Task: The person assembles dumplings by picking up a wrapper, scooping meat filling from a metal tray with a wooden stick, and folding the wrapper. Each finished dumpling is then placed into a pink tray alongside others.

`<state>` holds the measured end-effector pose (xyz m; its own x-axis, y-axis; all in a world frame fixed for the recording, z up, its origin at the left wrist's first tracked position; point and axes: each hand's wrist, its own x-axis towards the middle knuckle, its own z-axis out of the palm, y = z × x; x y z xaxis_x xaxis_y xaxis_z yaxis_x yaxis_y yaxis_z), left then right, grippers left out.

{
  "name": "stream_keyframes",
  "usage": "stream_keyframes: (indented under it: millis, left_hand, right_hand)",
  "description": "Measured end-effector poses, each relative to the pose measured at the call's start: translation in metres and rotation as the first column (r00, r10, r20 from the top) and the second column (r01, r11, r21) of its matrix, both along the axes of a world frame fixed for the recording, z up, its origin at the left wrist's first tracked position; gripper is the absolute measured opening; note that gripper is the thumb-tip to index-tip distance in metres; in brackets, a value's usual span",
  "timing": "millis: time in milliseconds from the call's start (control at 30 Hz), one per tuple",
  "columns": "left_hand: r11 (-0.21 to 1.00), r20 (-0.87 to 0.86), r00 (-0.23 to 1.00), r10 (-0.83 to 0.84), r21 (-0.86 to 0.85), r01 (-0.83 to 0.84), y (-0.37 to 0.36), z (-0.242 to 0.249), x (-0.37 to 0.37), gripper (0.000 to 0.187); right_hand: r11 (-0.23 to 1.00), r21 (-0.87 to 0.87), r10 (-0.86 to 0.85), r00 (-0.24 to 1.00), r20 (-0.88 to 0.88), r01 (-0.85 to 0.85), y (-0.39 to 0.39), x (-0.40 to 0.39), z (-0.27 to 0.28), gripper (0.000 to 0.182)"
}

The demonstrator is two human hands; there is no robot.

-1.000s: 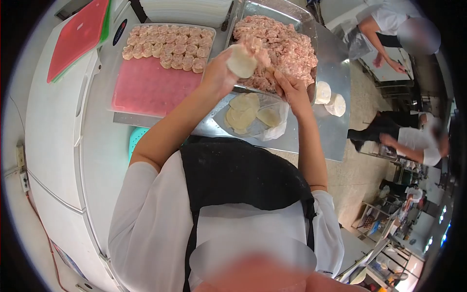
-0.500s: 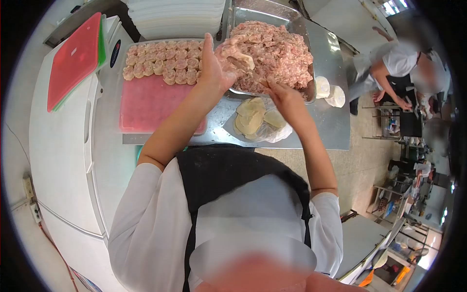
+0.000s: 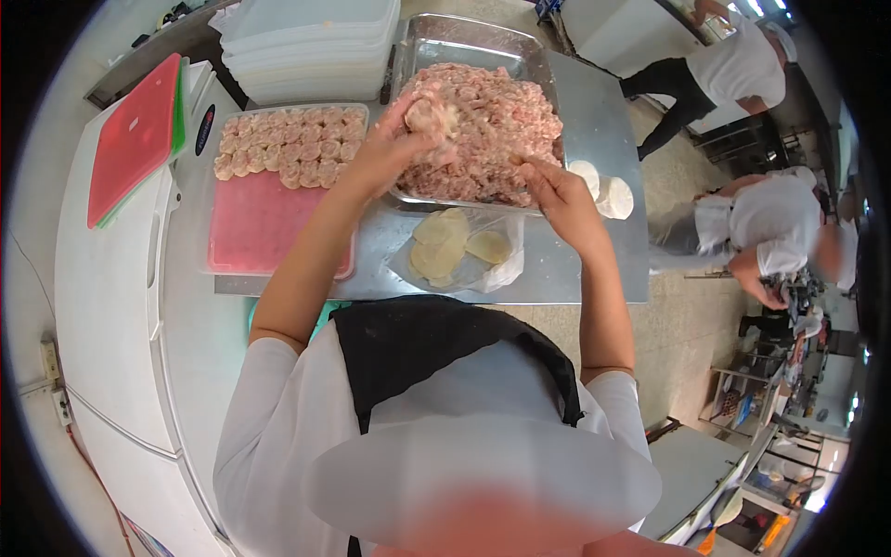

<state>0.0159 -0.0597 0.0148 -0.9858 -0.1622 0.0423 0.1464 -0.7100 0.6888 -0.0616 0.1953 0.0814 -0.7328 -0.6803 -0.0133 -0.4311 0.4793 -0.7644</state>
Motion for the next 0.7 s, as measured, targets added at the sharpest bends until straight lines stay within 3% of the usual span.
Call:
stream_keyframes:
  millis: [33, 67, 100, 133, 200, 233, 300, 333, 400, 433, 467, 500, 533, 567, 600, 667, 700]
  left_hand:
    - [0.839, -0.133, 0.985, 0.113, -0.519, -0.166, -0.003, 0.0, -0.003, 0.068]
    - [0.407, -0.298, 0.944, 0.138, -0.852, -0.329, 0.002, 0.009, -0.005, 0.076]
    - [0.306, -0.37, 0.918, 0.144, -0.865, -0.397, 0.012, 0.018, -0.006, 0.063]
    - [0.299, -0.371, 0.917, 0.149, -0.867, -0.399, 0.018, 0.028, -0.006, 0.063]
    - [0.333, 0.106, 0.993, 0.06, -0.94, 0.08, 0.029, 0.046, -0.007, 0.056]
    - [0.328, 0.106, 0.992, 0.068, -0.941, 0.079, 0.033, 0.045, -0.011, 0.056]
    - [0.507, 0.117, 0.977, -0.179, -0.84, 0.193, 0.039, 0.034, -0.021, 0.049]
    - [0.503, 0.117, 0.978, -0.171, -0.843, 0.189, 0.045, 0.028, -0.021, 0.049]
    - [0.012, -0.142, 0.975, 0.168, -0.989, -0.146, 0.059, 0.01, -0.018, 0.052]
    - [-0.121, -0.243, 0.956, 0.163, -0.967, -0.225, 0.058, -0.01, -0.028, 0.051]
    - [-0.127, -0.239, 0.957, 0.165, -0.967, -0.219, 0.064, -0.01, -0.035, 0.051]
    - [0.256, -0.031, 0.973, 0.227, -0.962, -0.09, 0.069, -0.01, -0.041, 0.053]
    - [0.607, 0.179, 0.961, 0.21, -0.795, 0.015, 0.074, -0.01, -0.047, 0.055]
    - [0.504, 0.148, 0.932, 0.332, -0.862, -0.043, 0.074, -0.023, -0.05, 0.053]
    - [0.502, 0.148, 0.927, 0.346, -0.864, -0.049, 0.073, -0.03, -0.054, 0.053]
    - [0.358, 0.2, 0.913, 0.356, -0.932, 0.064, 0.074, -0.042, -0.059, 0.054]
    - [0.363, 0.21, 0.908, 0.362, -0.929, 0.071, 0.079, -0.047, -0.056, 0.054]
  right_hand:
    - [0.999, -0.027, 0.034, 0.998, 0.049, -0.033, 0.005, 0.001, 0.006, 0.036]
    - [0.999, -0.029, 0.04, 0.998, 0.046, -0.039, 0.012, -0.001, 0.011, 0.036]
    - [0.996, -0.001, 0.085, 0.995, 0.054, -0.085, 0.02, -0.005, 0.015, 0.035]
    - [0.991, 0.025, 0.129, 0.99, 0.063, -0.131, 0.027, -0.01, 0.018, 0.035]
    - [0.979, -0.033, 0.203, 0.979, -0.015, -0.203, 0.036, -0.018, 0.009, 0.034]
    - [0.96, -0.08, 0.262, 0.96, -0.093, -0.27, 0.039, -0.022, 0.002, 0.034]
    - [0.947, -0.059, 0.311, 0.947, -0.085, -0.316, 0.044, -0.035, -0.015, 0.033]
    - [0.934, -0.033, 0.352, 0.933, -0.078, -0.355, 0.047, -0.045, -0.022, 0.032]
    - [0.906, -0.035, 0.414, 0.901, -0.127, -0.422, 0.054, -0.078, -0.032, 0.032]
    - [0.907, -0.01, 0.417, 0.902, -0.116, -0.421, 0.057, -0.096, -0.035, 0.031]
    - [0.907, 0.015, 0.419, 0.902, -0.102, -0.42, 0.06, -0.103, -0.032, 0.03]
    - [0.924, 0.11, 0.381, 0.864, -0.329, -0.365, 0.067, -0.11, -0.025, 0.025]
    - [0.921, 0.105, 0.387, 0.86, -0.332, -0.374, 0.072, -0.107, -0.023, 0.025]
    - [0.945, 0.072, 0.317, 0.844, -0.433, -0.318, 0.074, -0.099, -0.023, 0.024]
    - [0.964, 0.032, 0.243, 0.817, -0.524, -0.266, 0.074, -0.094, -0.024, 0.023]
    - [0.941, 0.072, 0.317, 0.781, -0.539, -0.332, 0.074, -0.106, -0.057, 0.022]
    - [0.934, 0.233, 0.352, 0.801, -0.483, -0.27, 0.073, -0.119, -0.069, 0.023]
